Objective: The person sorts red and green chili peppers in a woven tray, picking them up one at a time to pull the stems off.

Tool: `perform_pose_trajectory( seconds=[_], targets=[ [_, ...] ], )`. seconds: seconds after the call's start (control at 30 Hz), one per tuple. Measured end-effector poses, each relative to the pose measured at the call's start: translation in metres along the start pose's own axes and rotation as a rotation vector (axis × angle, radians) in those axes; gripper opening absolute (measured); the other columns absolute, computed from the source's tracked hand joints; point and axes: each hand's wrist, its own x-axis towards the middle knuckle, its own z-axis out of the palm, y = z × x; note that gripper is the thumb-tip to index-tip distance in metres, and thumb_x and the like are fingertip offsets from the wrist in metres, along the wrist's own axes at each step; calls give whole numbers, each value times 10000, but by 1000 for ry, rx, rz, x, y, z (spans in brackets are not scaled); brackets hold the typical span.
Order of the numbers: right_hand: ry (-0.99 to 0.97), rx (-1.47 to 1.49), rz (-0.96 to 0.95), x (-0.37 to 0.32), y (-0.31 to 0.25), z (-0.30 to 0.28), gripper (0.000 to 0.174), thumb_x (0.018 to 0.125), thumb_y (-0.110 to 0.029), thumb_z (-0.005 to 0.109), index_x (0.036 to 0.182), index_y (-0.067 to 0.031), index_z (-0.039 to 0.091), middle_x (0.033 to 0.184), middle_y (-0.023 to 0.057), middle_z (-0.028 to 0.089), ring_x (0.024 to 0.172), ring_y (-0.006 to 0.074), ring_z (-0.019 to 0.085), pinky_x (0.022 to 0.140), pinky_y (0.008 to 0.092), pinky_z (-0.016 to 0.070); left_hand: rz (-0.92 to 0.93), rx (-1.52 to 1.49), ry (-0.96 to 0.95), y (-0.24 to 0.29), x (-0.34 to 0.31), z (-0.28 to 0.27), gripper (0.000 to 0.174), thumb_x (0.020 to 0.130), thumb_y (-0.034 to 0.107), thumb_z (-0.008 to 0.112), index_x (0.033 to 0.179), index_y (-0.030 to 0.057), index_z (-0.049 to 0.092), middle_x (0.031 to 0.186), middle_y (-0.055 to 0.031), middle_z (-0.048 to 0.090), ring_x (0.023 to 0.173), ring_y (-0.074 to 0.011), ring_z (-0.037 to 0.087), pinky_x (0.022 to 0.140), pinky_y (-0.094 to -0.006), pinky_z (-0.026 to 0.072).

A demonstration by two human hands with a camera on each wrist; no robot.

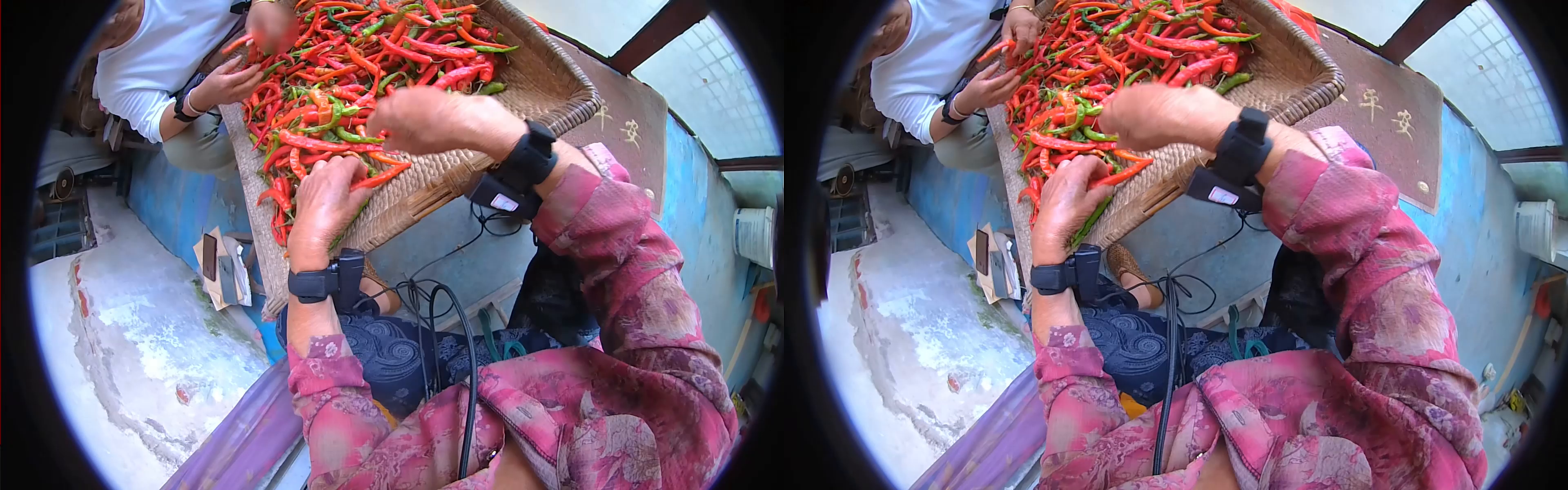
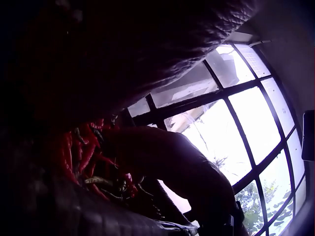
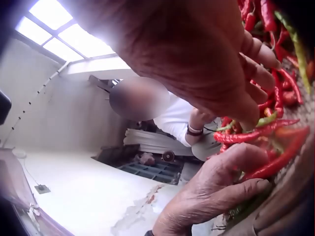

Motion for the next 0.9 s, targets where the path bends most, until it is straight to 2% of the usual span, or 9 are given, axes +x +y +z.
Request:
perform_pose_trajectory(
  seconds=[0.03, 0.23, 0.43, 0.5, 0.63, 0.77, 0.83, 0.87, 0.9],
  targets=[
    [-123, -19, -4, 1, -6, 4, 231, 791, -193, 607, 944, -21, 619, 879, 167, 633, 889, 325, 615, 757, 424, 495, 34, 85, -38, 1, -1, 0, 109, 754, 149, 623, 829, 75, 596, 851, -99, 588, 889, -308, 548, 750, -421, 453],
    [-183, -25, -44, 10, -14, 21, 254, 811, -242, 570, 949, -36, 626, 896, 174, 635, 878, 340, 611, 744, 445, 492, 74, 251, 7, -1, -1, 12, 110, 761, 133, 623, 823, 49, 591, 863, -127, 593, 905, -312, 547, 752, -430, 450],
    [-40, 85, -32, 8, -19, 16, 242, 841, -265, 563, 889, -32, 612, 803, 164, 635, 777, 340, 625, 657, 441, 496, -75, -381, 195, -4, -1, -15, 124, 815, 160, 641, 884, 59, 621, 797, -163, 638, 760, -306, 632, 669, -375, 487],
    [78, 136, -71, 12, -14, 8, 229, 866, -269, 558, 851, -43, 597, 691, 171, 603, 681, 348, 615, 610, 436, 483, -125, -461, 289, -13, 1, -24, 165, 825, 163, 662, 949, 57, 632, 726, -88, 647, 644, -128, 609, 593, -278, 476],
    [310, -60, -77, 8, 3, -13, 280, 907, -314, 520, 842, -54, 598, 670, 166, 594, 634, 341, 606, 570, 439, 473, -241, -706, 501, -30, 4, -27, 134, 860, 136, 638, 955, 42, 639, 733, 49, 569, 632, -10, 472, 559, -172, 397],
    [509, -206, 364, -1, 25, -32, 259, 901, -312, 517, 901, -72, 614, 723, 147, 621, 703, 331, 622, 611, 440, 495, -217, -412, 300, -30, -1, -19, 133, 828, 110, 638, 932, 28, 637, 704, -5, 603, 643, -69, 542, 582, -239, 447],
    [598, -112, 418, -16, 21, -56, 199, 852, -180, 528, 761, -4, 552, 677, 196, 595, 693, 366, 611, 625, 468, 469, -224, -187, 202, -20, 0, -14, 193, 775, 198, 676, 888, 45, 640, 762, -131, 660, 703, -283, 641, 651, -381, 492],
    [715, -153, 332, -20, 33, -55, 237, 876, -207, 514, 757, -6, 555, 647, 187, 596, 651, 372, 610, 595, 474, 468, -220, -95, 111, -14, -1, -17, 278, 739, 254, 696, 912, 45, 634, 802, -161, 653, 749, -339, 627, 682, -423, 488],
    [688, -142, 442, -23, 34, -60, 203, 862, -188, 526, 760, -14, 550, 698, 183, 589, 709, 362, 596, 635, 467, 463, -217, -95, 109, -13, -2, -14, 278, 739, 254, 696, 912, 45, 634, 802, -161, 653, 749, -339, 627, 682, -423, 488]
  ],
)
